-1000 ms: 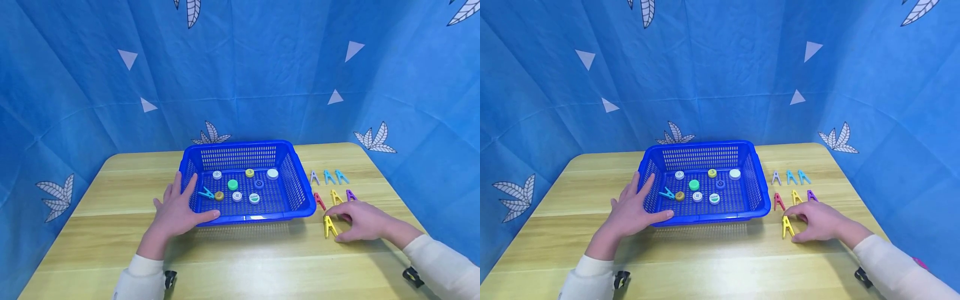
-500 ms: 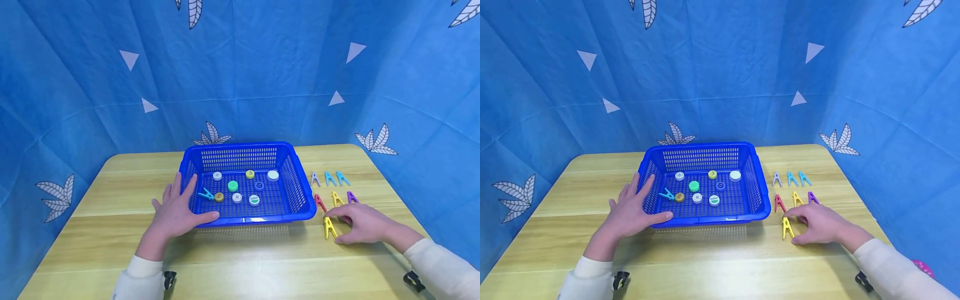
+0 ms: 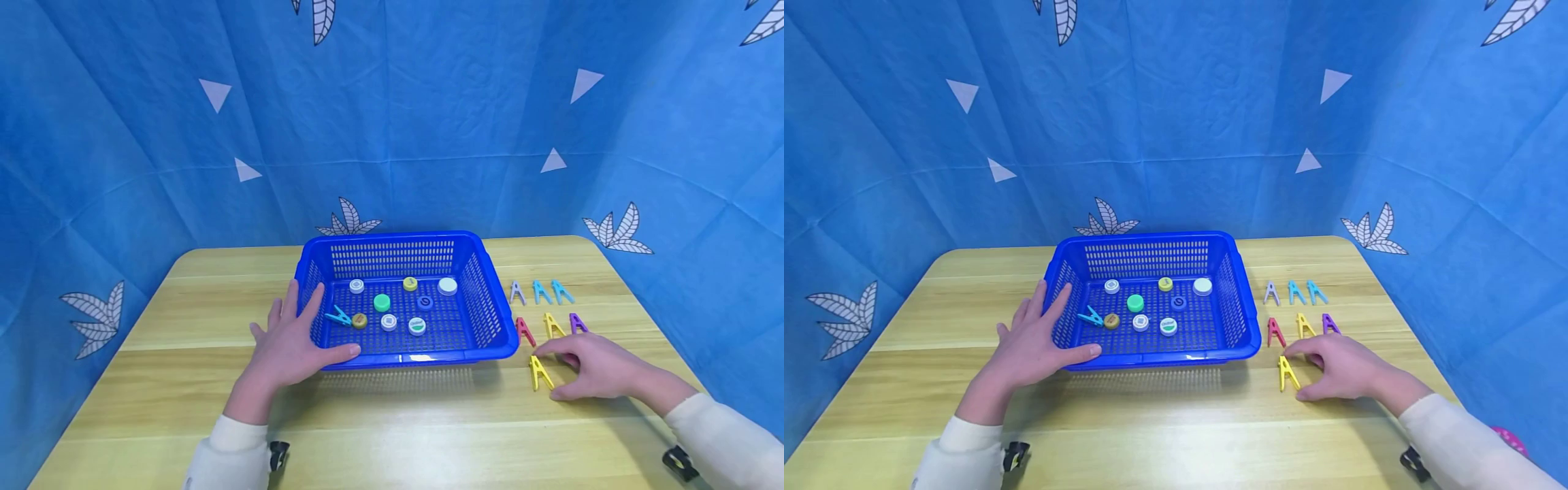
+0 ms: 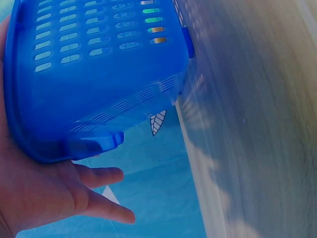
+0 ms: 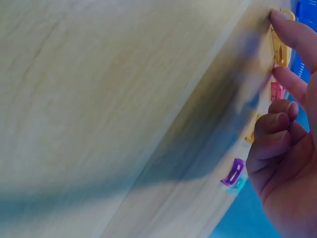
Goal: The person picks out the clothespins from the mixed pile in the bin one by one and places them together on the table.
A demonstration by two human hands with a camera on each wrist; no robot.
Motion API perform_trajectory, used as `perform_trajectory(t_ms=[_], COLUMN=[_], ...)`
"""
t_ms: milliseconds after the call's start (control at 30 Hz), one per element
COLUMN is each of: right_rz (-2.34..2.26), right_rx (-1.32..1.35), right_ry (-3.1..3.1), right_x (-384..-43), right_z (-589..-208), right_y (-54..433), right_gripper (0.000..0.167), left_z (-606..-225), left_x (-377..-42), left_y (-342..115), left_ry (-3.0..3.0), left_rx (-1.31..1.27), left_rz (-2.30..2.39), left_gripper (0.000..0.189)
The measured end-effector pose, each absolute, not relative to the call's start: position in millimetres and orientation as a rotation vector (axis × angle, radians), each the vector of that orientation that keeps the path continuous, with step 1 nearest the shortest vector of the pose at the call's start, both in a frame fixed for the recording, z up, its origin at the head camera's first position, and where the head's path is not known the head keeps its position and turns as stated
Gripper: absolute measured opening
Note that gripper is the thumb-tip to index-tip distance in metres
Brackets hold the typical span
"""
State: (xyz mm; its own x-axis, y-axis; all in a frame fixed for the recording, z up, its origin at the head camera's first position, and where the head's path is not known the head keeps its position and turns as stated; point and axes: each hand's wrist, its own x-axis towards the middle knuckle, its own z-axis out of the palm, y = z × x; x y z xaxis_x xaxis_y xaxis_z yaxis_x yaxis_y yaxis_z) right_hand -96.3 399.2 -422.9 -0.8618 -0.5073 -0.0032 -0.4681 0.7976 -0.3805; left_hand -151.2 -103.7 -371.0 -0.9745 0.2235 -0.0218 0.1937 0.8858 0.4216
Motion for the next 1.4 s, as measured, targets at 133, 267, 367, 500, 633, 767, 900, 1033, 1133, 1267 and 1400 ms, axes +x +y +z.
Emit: perform_trajectory(t_ms=[133, 267, 367, 500, 633, 767, 900, 1033, 1133, 1267, 1400], right_rz=[-0.61, -0.665, -0.713, -0.802, -0.85, -0.895, -0.926, -0.962, -0.973, -0.967, -0.95], right_rx=[-0.799, -0.815, -0.793, -0.784, -0.83, -0.879, -0.891, -0.885, -0.884, -0.898, -0.927], right_ry=[2.892, 2.915, 2.929, 2.935, 2.959, 2.968, 2.967, 2.944, 2.937, 2.94, 2.943], right_x=[-94.8, -95.0, -97.5, -105.1, -113.9, -121.4, -128.5, -138.1, -145.0, -153.2, -162.0], right_z=[-421.1, -414.8, -407.1, -392.7, -377.3, -364.9, -354.2, -344.0, -337.2, -330.2, -324.8], right_y=[400.6, 401.2, 402.5, 403.2, 402.0, 399.6, 396.5, 392.2, 387.7, 379.5, 368.4], right_gripper=[0.056, 0.054, 0.053, 0.053, 0.052, 0.051, 0.049, 0.046, 0.044, 0.043, 0.041], left_z=[-372.4, -373.3, -373.3, -373.3, -373.3, -372.8, -372.0, -372.6, -373.1, -373.8, -374.0], left_x=[-151.6, -151.8, -151.8, -151.4, -151.0, -151.3, -151.5, -151.2, -151.2, -151.4, -151.5], left_y=[-103.9, -104.4, -104.1, -104.1, -104.0, -103.5, -103.1, -103.6, -103.4, -102.7, -102.6], left_ry=[2.984, 2.988, 2.988, 2.988, 2.985, 2.981, 2.983, 2.983, 2.983, 2.99, 2.992], left_rx=[0.328, 0.327, 0.33, 0.335, 0.329, 0.322, 0.327, 0.322, 0.322, 0.328, 0.321], left_rz=[0.655, 0.647, 0.651, 0.654, 0.656, 0.662, 0.663, 0.666, 0.664, 0.659, 0.664], left_gripper=[0.131, 0.132, 0.131, 0.132, 0.13, 0.128, 0.126, 0.126, 0.128, 0.131, 0.132])
